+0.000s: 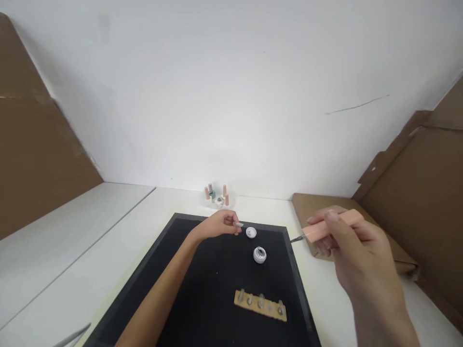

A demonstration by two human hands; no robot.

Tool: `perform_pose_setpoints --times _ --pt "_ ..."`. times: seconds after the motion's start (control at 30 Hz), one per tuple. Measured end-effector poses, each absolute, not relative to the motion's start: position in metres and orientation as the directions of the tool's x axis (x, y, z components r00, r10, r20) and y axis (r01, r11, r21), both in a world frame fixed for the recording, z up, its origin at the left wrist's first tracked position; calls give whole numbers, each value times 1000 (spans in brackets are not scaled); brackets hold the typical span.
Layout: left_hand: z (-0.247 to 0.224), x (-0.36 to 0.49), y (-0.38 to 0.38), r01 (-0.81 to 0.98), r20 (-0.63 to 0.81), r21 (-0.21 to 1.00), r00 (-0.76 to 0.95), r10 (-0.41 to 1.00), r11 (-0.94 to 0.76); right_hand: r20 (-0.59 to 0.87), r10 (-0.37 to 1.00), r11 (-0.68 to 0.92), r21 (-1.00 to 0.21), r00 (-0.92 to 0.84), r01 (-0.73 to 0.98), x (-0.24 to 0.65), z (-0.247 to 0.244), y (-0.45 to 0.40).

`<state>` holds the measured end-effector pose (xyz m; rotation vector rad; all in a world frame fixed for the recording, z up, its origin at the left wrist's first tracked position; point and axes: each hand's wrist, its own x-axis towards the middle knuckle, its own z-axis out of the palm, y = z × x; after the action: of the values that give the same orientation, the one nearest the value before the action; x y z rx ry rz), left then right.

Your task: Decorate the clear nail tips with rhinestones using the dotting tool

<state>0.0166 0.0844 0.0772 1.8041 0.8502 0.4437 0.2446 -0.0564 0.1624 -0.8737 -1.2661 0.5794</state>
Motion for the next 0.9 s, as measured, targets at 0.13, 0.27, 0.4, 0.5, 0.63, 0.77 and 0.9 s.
perform_pose_setpoints --times 0.13,0.27,0.4,0.5,0.63,0.77,0.9 --pt "118 26 47 103 83 973 682 726 -208 577 798 570 -816 177 91 244 163 -59" --pt "144 28 12 -41 172 979 691 702 -199 621 772 623 -782 137 30 243 161 -64" --pt "154 28 -8 -169 256 967 694 673 -193 658 752 659 -748 49 -78 242 160 -67" --pt "162 28 -17 -182 289 957 670 684 -227 663 748 659 -746 -11 -99 240 159 -71" --pt "172 28 -25 -147 308 948 639 705 -280 655 751 652 -755 -84 -67 236 160 -76" --pt "177 28 -30 -113 334 934 614 715 -340 619 780 621 -784 -90 -17 233 163 -78" --pt "177 28 -32 -78 333 929 603 725 -362 706 692 718 -695 -152 39 234 166 -72"
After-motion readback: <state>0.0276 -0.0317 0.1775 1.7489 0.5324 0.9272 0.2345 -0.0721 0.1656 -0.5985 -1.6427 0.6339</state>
